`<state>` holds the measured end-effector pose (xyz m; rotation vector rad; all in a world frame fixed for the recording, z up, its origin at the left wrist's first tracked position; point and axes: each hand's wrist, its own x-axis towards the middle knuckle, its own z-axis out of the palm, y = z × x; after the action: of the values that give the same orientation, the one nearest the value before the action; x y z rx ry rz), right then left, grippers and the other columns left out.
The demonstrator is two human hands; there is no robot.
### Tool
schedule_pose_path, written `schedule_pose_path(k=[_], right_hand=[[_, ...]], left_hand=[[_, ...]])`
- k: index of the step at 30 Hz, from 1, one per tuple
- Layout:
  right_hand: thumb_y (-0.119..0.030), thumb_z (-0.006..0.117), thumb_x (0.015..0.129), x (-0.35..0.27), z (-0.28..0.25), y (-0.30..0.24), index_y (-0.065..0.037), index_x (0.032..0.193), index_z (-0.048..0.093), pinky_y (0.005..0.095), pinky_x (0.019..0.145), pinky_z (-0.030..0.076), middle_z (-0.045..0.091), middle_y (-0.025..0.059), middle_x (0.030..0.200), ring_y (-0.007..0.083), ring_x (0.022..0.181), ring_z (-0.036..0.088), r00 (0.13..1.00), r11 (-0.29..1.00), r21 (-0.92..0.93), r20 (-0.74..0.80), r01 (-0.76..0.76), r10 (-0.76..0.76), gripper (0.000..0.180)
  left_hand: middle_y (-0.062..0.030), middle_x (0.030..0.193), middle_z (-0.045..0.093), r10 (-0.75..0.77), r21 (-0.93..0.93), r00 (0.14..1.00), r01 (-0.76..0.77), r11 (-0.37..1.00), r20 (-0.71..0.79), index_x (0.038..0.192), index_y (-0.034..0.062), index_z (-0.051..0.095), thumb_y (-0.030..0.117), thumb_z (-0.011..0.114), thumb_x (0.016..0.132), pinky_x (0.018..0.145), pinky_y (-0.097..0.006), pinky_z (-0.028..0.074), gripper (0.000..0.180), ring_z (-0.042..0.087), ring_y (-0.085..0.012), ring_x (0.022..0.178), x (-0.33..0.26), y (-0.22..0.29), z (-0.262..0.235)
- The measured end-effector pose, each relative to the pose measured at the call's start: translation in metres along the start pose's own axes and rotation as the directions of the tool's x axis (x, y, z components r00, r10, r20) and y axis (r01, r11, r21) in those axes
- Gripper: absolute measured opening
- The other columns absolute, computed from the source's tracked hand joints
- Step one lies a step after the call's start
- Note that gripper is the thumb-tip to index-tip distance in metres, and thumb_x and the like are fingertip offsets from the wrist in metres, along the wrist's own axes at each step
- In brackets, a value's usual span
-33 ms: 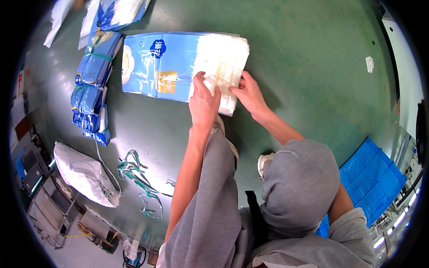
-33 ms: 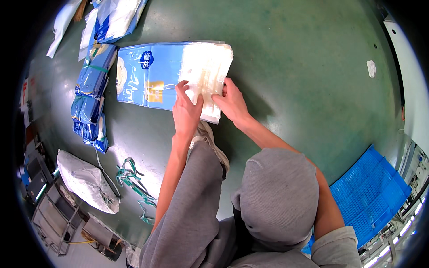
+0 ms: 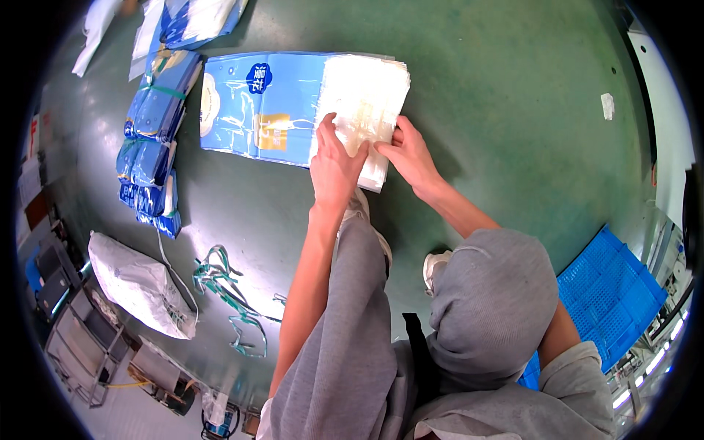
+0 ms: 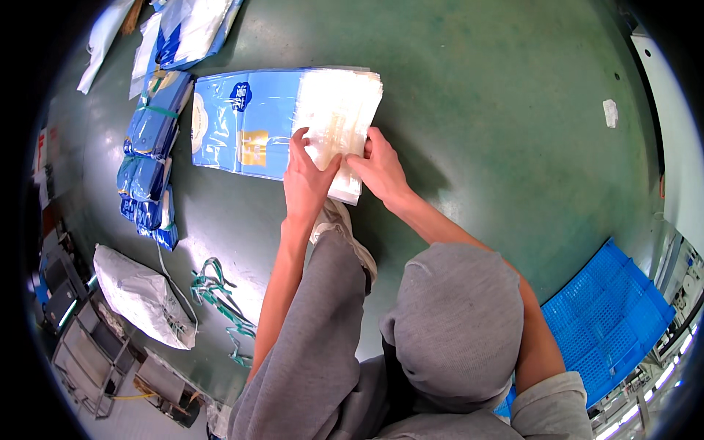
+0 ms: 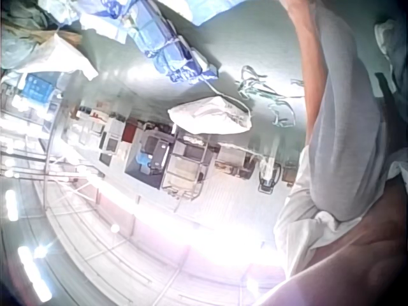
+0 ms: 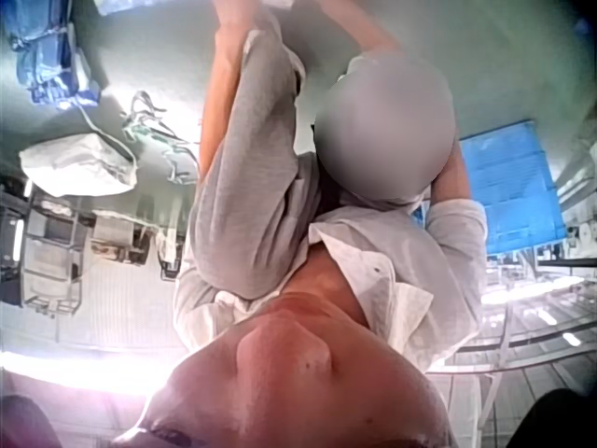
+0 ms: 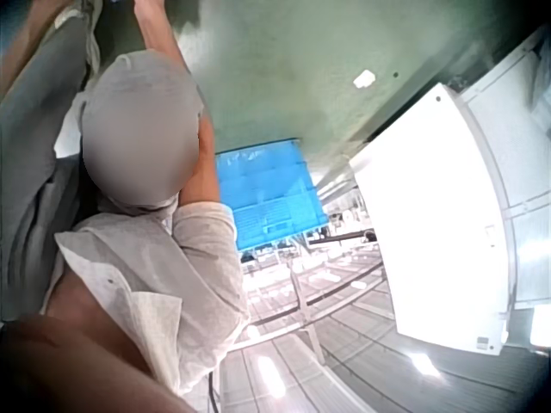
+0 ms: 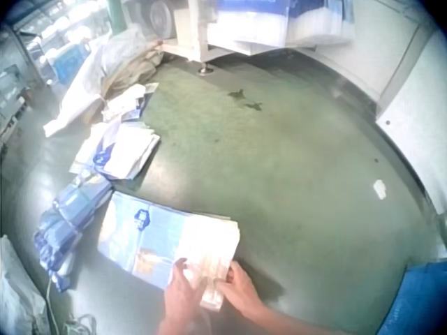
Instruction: The person bundles stacks of blue plastic bags using green ribbons and then places them inside a larger blue outer bag.
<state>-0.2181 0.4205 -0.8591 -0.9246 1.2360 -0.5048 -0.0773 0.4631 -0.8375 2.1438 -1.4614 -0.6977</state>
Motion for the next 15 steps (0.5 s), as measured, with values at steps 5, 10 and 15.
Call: schedule_pose_path(k=[5,10,15], right_hand=[[-0.011,0.062,0.079,-0.004,0.003,-0.005,0.004,0.115,0.047,0.0333,0.079,0.050,0.069,0.0154,0.100,0.0211,0.089,0.067,0.999,0.998,-0.052,0.015,0.036,-0.036,0.042],[-0.011,0.063,0.079,-0.007,0.005,-0.008,0.004,0.113,0.048,0.0335,0.080,0.051,0.069,0.0157,0.101,0.0216,0.090,0.068,0.998,0.998,-0.041,0.043,0.055,-0.054,0.041],[-0.006,0.061,0.081,-0.008,0.005,-0.012,0.004,0.112,0.048,0.0331,0.083,0.050,0.069,0.0142,0.102,0.0204,0.094,0.067,0.997,0.998,0.034,0.055,0.051,-0.053,0.035]], left_hand=[[-0.0267,0.121,0.051,-0.022,0.012,0.997,0.021,1.000,0.074,0.130,-0.0008,0.033,0.013,0.067,0.078,0.068,-0.046,0.054,0.064,0.064,-0.0425,0.082,0.007,0.010,-0.006],[-0.0237,0.120,0.054,-0.219,0.086,0.971,0.211,0.974,0.099,0.128,-0.0002,0.035,0.012,0.064,0.078,0.074,-0.047,0.052,0.059,0.062,-0.0432,0.088,0.006,0.017,-0.005],[-0.0233,0.111,0.059,-0.160,0.106,0.987,0.159,0.982,0.001,0.124,0.0017,0.038,0.011,0.059,0.081,0.072,-0.048,0.050,0.049,0.063,-0.0428,0.085,-0.001,0.003,-0.006]])
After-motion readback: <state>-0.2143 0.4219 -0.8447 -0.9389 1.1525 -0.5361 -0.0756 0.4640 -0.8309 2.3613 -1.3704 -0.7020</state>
